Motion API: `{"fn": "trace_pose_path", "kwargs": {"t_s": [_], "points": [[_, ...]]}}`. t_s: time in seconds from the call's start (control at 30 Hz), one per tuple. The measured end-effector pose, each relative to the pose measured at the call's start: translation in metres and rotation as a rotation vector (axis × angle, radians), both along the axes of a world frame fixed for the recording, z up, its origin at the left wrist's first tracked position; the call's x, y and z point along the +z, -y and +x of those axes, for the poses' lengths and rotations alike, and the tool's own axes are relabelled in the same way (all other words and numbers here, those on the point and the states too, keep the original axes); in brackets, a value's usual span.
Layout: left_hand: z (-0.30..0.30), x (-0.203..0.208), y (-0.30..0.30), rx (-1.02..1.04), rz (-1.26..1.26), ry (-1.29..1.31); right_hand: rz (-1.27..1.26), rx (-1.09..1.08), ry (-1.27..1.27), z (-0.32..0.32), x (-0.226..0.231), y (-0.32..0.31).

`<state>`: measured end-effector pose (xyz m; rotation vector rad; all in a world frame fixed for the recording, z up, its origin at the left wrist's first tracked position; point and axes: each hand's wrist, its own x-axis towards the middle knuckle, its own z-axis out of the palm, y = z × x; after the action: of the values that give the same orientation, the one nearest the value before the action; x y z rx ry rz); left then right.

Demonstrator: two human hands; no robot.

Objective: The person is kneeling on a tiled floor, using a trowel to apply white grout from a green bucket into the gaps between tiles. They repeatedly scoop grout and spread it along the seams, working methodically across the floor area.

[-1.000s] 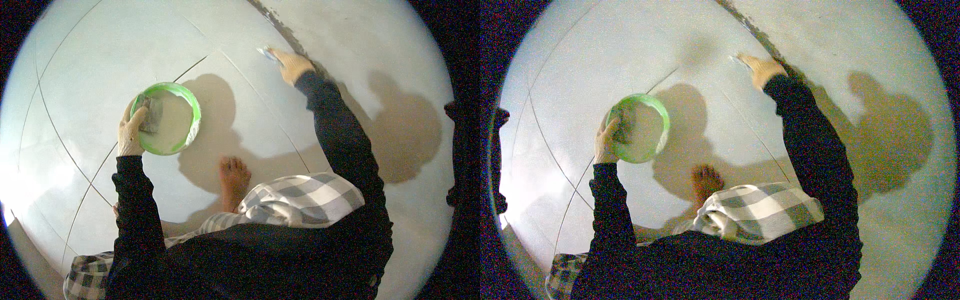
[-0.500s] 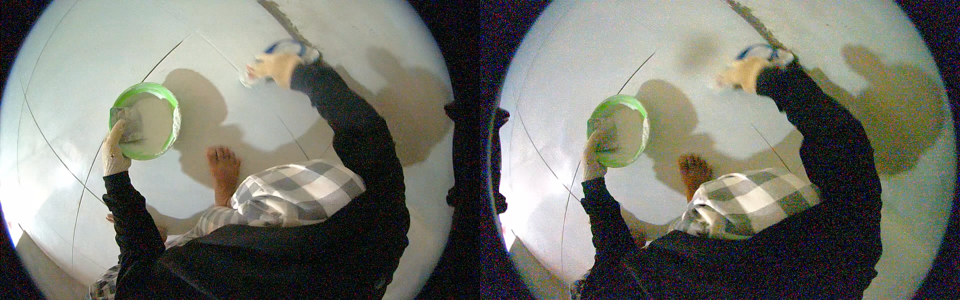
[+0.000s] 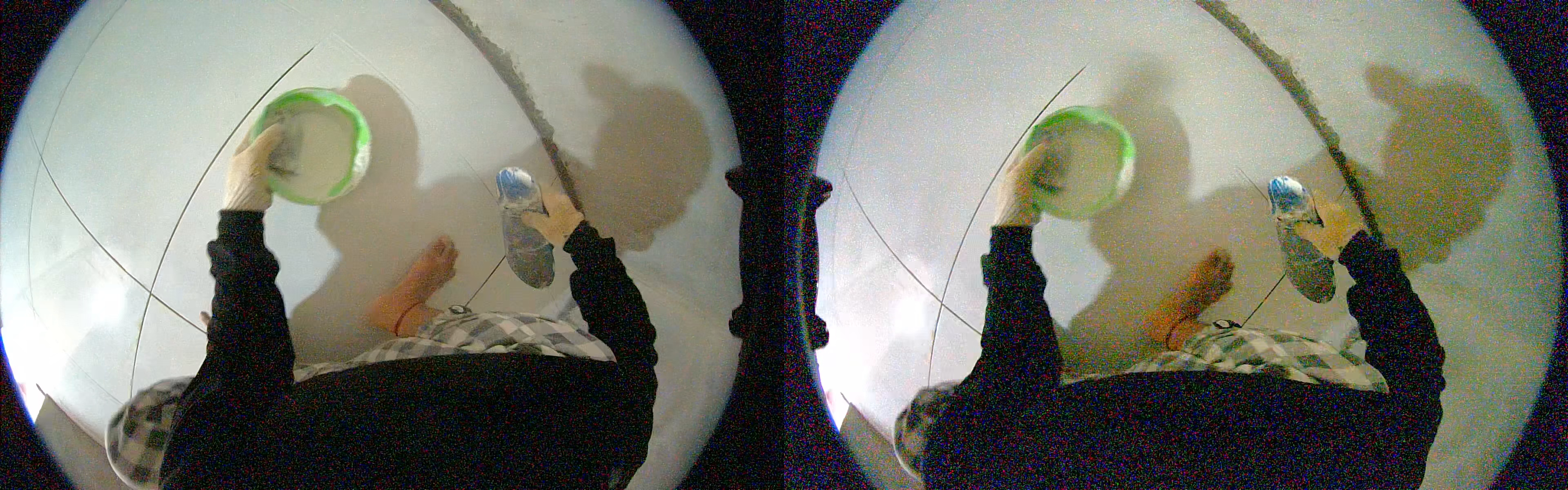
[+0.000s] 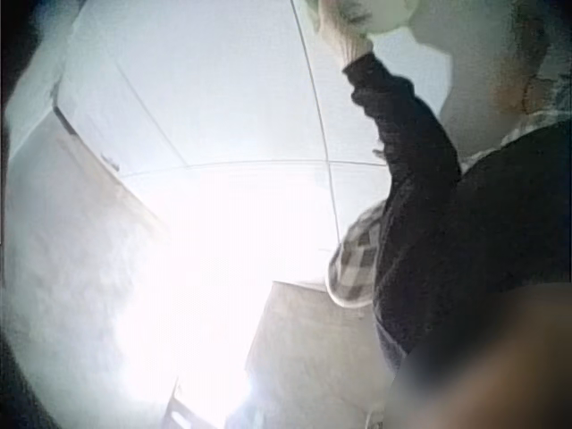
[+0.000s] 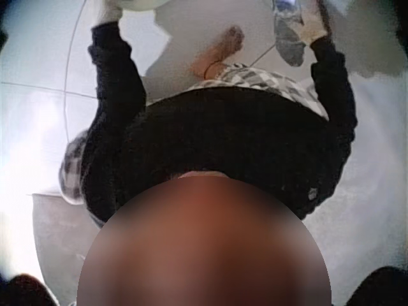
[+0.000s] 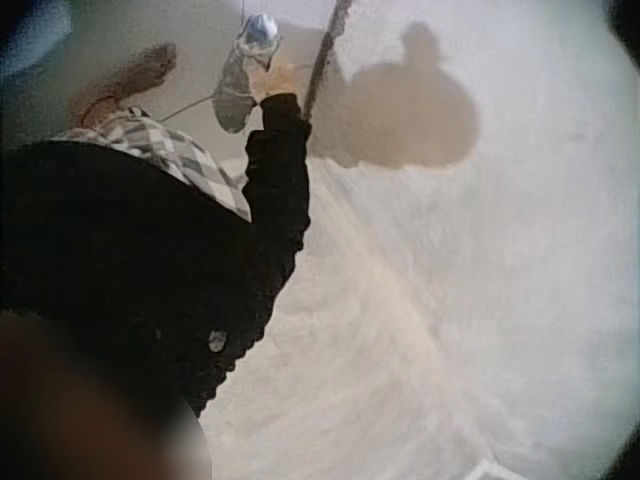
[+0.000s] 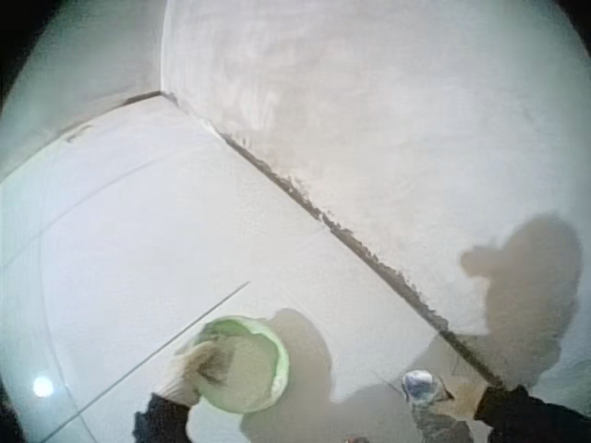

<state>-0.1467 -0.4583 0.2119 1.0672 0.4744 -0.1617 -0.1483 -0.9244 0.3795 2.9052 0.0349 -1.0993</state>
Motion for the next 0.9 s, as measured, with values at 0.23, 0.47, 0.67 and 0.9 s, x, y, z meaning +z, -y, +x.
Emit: {"fn": "trace_pose_path", "kwargs": {"t_s": [0.23, 0.47, 0.67, 0.9], "points": [[0.038, 0.019, 0.047, -0.347, 0.357, 0.198, 0.2, 0.656, 0.081, 0.04, 0.012, -0.089], [0.062, -0.008, 0.065, -0.442, 0.767, 0.523, -0.059, 0.866, 0.126, 0.069, -0.036, -0.161], [0.061, -0.021, 0.06, -0.431, 0.761, 0.386, -0.05, 0.917, 0.097, 0.084, -0.082, -0.204], [0.065, -0.058, 0.048, -0.526, 1.556, 0.816, -0.074, 0.999, -0.122, 0.085, -0.137, -0.231]]}}
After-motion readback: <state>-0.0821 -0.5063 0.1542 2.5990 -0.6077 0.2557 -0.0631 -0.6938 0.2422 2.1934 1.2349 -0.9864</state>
